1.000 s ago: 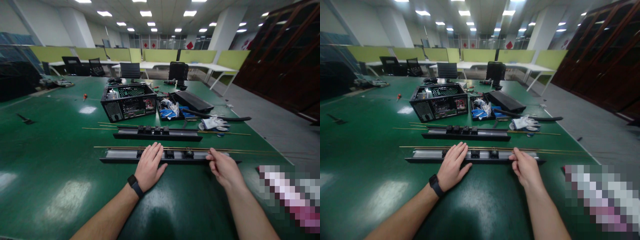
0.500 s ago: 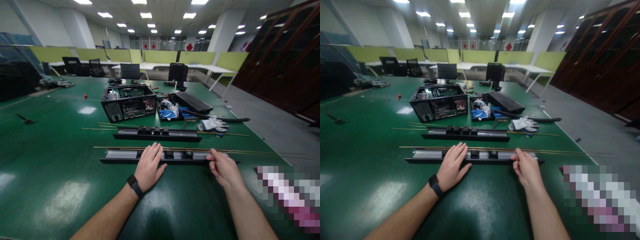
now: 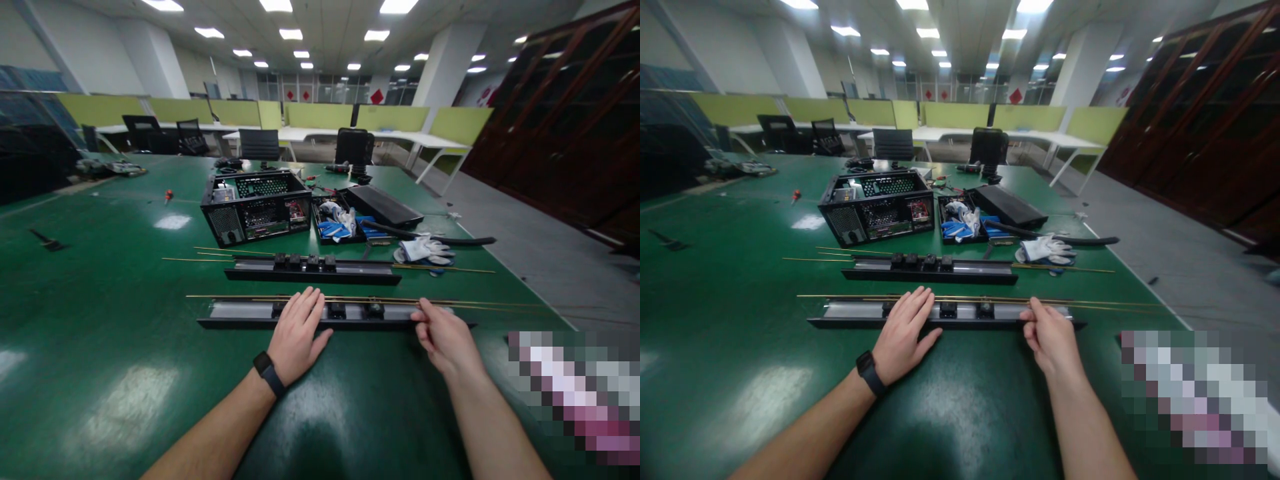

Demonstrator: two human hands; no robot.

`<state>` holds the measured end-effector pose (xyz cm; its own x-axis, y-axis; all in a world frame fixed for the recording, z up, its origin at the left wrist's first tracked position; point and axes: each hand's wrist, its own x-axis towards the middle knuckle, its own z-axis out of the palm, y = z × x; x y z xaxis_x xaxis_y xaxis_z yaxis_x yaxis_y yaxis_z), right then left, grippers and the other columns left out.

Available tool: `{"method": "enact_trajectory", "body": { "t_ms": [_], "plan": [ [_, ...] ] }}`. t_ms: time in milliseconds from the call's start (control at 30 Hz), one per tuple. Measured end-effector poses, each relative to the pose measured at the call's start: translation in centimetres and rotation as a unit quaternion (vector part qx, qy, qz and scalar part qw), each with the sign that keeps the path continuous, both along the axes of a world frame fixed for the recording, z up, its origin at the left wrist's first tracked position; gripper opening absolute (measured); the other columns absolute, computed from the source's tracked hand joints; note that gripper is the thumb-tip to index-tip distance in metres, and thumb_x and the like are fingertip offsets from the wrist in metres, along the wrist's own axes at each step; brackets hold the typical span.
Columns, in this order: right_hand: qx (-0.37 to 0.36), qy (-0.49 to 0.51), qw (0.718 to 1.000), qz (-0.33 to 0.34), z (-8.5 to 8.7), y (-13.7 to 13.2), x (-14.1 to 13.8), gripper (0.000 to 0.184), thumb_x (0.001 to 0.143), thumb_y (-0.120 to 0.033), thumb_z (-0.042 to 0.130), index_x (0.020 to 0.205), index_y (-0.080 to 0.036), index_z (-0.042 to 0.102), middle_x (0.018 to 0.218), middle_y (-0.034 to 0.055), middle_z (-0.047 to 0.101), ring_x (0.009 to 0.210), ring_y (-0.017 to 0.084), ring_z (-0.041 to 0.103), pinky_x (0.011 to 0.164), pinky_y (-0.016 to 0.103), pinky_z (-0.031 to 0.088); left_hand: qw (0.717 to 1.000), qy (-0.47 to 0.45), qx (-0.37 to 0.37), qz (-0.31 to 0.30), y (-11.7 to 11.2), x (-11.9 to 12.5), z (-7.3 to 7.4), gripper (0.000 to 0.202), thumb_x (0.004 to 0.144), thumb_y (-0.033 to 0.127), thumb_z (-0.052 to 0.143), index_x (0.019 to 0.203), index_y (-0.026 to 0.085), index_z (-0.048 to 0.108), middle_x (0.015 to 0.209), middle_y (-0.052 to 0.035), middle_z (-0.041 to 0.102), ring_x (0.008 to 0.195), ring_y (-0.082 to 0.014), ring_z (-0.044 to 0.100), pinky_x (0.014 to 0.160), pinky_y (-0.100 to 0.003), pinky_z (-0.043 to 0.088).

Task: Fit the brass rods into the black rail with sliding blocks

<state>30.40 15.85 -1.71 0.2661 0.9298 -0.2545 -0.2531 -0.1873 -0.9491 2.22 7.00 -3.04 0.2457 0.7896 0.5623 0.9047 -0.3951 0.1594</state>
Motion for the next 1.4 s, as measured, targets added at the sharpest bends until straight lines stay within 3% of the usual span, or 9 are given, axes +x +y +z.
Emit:
{"method": "enact_trajectory", "body": {
  "t_ms": [167,400,633,933,1200,1400],
  "plan": [
    [-0.003,-0.006,0.999,-0.05,0.0,0.6,1.1,0.034,0.073,-0.041,0.079,0.078,-0.017,0.055,0.059,-0.0018,0.061,0.031,0.005,0.041,0.021,0.014,0.021,1.0,0.002,-0.005,0.003,0.0,0.0,0.0,0.062,0.091,0.029,0.058,0.147,0.013,0.036,0.149,-0.0161,0.046,0.143,-0.0292,0.036,0.117,-0.051,0.032],
    [-0.009,-0.011,1.0,-0.008,0.3,0.1,0.2,0.036,0.071,-0.04,0.081,0.08,-0.016,0.056,0.06,0.0002,0.063,0.03,0.006,0.041,0.021,0.014,0.021,1.0,-0.006,0.002,-0.002,0.0,0.1,0.0,0.064,0.092,0.029,0.057,0.15,0.015,0.033,0.148,-0.0155,0.047,0.142,-0.0297,0.037,0.116,-0.052,0.033],
    [-0.008,-0.01,0.998,-0.059,0.4,0.6,1.5,0.026,0.077,-0.034,0.076,0.078,-0.017,0.056,0.058,-0.001,0.061,0.031,0.006,0.04,0.022,0.014,0.022,1.0,-0.003,0.003,-0.001,-0.1,0.0,0.1,0.066,0.091,0.029,0.058,0.15,0.015,0.033,0.149,-0.0157,0.046,0.142,-0.0295,0.037,0.116,-0.051,0.033],
    [-0.01,-0.03,0.999,-0.009,0.4,0.2,0.3,0.032,0.072,-0.038,0.08,0.078,-0.016,0.057,0.06,0.0015,0.064,0.029,0.006,0.04,0.022,0.015,0.02,1.0,-0.003,-0.008,-0.001,-0.1,0.0,0.1,0.065,0.091,0.03,0.057,0.15,0.015,0.033,0.149,-0.0158,0.046,0.143,-0.0297,0.036,0.117,-0.052,0.032],
    [-0.039,-0.015,0.997,-0.065,1.2,0.4,1.0,0.015,0.082,-0.024,0.068,0.077,-0.015,0.058,0.056,-0.0014,0.06,0.029,0.005,0.038,0.022,0.014,0.02,1.0,0.002,-0.01,0.002,-0.1,-0.1,0.1,0.063,0.092,0.032,0.056,0.149,0.013,0.035,0.15,-0.0158,0.044,0.144,-0.0288,0.034,0.118,-0.051,0.032],
    [-0.042,-0.047,0.997,-0.036,0.9,0.4,1.0,0.019,0.081,-0.027,0.07,0.074,-0.015,0.057,0.056,-0.0004,0.06,0.028,0.005,0.037,0.022,0.015,0.019,1.0,-0.002,-0.009,0.002,-0.2,-0.1,0.1,0.065,0.091,0.031,0.058,0.149,0.014,0.035,0.15,-0.0157,0.045,0.144,-0.0289,0.034,0.117,-0.05,0.032]
  ]
}}
